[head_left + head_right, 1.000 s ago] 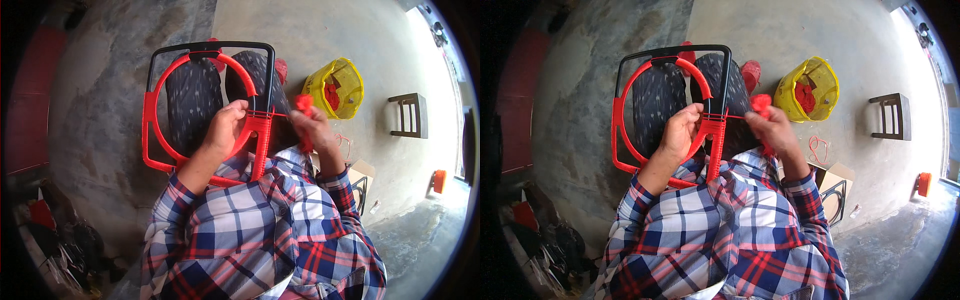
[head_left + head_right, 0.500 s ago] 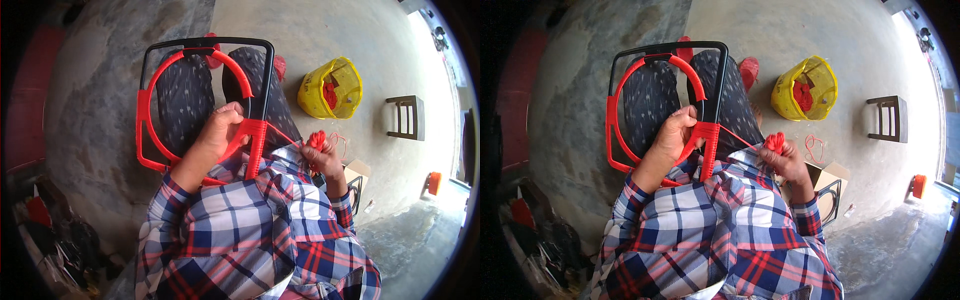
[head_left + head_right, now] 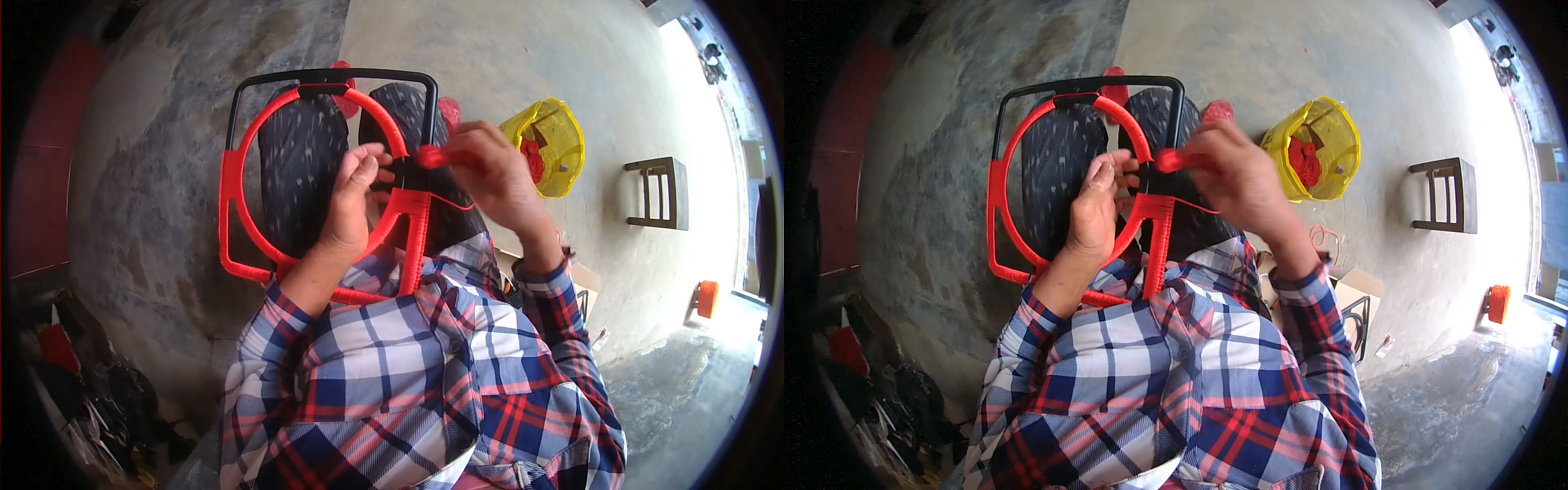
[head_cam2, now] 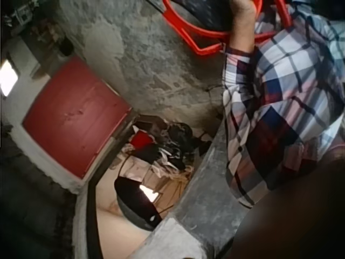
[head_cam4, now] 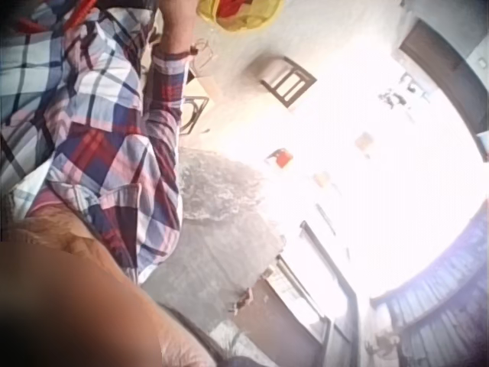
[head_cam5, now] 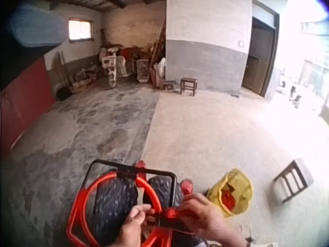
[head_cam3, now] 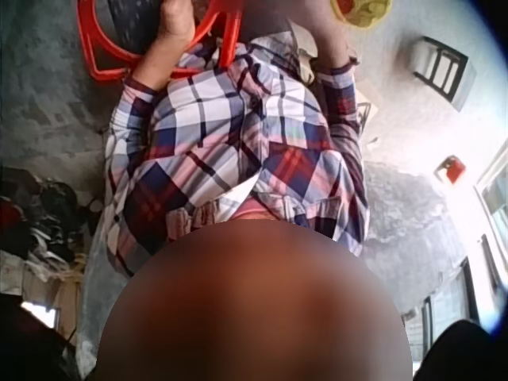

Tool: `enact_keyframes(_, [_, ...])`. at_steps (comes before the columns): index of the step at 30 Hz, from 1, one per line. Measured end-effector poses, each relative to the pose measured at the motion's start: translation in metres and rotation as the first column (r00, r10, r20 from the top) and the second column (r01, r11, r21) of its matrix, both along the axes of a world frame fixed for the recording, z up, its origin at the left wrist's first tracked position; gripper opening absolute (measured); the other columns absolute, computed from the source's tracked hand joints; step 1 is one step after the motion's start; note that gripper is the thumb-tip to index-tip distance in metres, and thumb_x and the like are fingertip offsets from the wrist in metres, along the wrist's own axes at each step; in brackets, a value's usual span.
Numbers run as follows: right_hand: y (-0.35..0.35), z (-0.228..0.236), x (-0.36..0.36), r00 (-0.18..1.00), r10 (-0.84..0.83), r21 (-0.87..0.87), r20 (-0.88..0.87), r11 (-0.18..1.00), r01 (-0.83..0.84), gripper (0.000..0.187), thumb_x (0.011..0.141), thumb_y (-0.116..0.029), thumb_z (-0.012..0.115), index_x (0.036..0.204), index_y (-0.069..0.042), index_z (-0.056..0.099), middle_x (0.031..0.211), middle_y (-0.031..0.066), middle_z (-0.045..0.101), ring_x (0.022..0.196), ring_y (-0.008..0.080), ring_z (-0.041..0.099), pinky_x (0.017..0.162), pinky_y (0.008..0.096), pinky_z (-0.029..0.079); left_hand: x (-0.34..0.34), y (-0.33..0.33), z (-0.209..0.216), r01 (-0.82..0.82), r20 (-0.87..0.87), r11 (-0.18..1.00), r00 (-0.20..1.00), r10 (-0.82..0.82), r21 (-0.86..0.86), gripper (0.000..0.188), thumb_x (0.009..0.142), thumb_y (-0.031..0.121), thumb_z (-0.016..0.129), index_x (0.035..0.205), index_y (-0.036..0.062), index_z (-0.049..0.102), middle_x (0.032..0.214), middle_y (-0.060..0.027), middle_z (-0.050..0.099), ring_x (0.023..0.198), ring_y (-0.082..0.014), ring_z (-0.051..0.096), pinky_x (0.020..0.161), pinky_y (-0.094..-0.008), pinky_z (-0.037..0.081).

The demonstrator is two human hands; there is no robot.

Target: The recorder wraps a red plastic rope around a black chair frame as part of furniture assembly.

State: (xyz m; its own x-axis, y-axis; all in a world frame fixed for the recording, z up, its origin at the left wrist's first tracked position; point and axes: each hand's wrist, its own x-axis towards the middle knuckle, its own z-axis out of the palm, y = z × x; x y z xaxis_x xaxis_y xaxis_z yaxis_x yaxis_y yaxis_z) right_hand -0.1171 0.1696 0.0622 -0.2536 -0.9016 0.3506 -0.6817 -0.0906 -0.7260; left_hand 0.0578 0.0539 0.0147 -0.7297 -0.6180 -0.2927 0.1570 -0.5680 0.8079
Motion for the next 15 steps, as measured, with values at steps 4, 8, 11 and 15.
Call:
enact_keyframes(4, [-0.028, 0.002, 0.023, 0.934, 0.137, 0.102, -0.331, 0.989, -0.109, 0.034, 0.064, -0.008, 0.077, 0.095, -0.009, 0.062, 0.114, 0.009, 0.057, 0.103, 0.0282, 0.056, 0.084, 0.0386, 0.048, 0.0, -0.001, -0.008, -0.054, -0.005, 0.955, 0.998, 0.055, -0.292, 0.027, 0.089, 0.008, 0.049, 0.115, 0.0018, 0.052, 0.103, -0.0047, 0.054, 0.096, -0.0093, 0.051, 0.083, -0.0228, 0.039])
enact_keyframes(8, [-0.014, -0.024, -0.001, 0.892, -0.355, -0.207, -0.28, 0.93, 0.305, 0.037, 0.059, -0.018, 0.081, 0.089, -0.008, 0.061, 0.111, 0.0083, 0.058, 0.099, 0.0322, 0.054, 0.083, 0.0404, 0.046, 0.001, -0.006, -0.017, -0.06, 0.055, 0.987, 0.996, 0.069, -0.146, 0.029, 0.08, -0.007, 0.05, 0.108, -0.0005, 0.053, 0.096, -0.0044, 0.055, 0.087, -0.0105, 0.054, 0.078, -0.0243, 0.045])
enact_keyframes(11, [0.004, -0.033, 0.003, 0.925, -0.216, -0.041, -0.312, 0.976, 0.214, 0.036, 0.058, -0.019, 0.081, 0.086, -0.008, 0.063, 0.108, 0.0088, 0.058, 0.097, 0.0319, 0.053, 0.084, 0.0403, 0.046, -0.002, -0.006, -0.018, -0.012, 0.128, 0.998, 0.992, 0.02, -0.058, 0.035, 0.077, -0.009, 0.046, 0.11, -0.0003, 0.053, 0.097, -0.0058, 0.06, 0.086, -0.0136, 0.058, 0.079, -0.027, 0.047])
enact_keyframes(15, [0.001, -0.049, 0.028, 0.97, -0.064, 0.066, -0.236, 0.994, 0.082, 0.032, 0.061, -0.017, 0.077, 0.089, -0.006, 0.066, 0.103, 0.0091, 0.059, 0.095, 0.0308, 0.053, 0.084, 0.0385, 0.045, -0.006, -0.006, -0.022, 0.085, 0.083, 0.995, 0.993, -0.089, 0.048, 0.035, 0.076, -0.01, 0.046, 0.109, -0.0015, 0.055, 0.096, -0.007, 0.063, 0.083, -0.0161, 0.062, 0.075, -0.0283, 0.051])
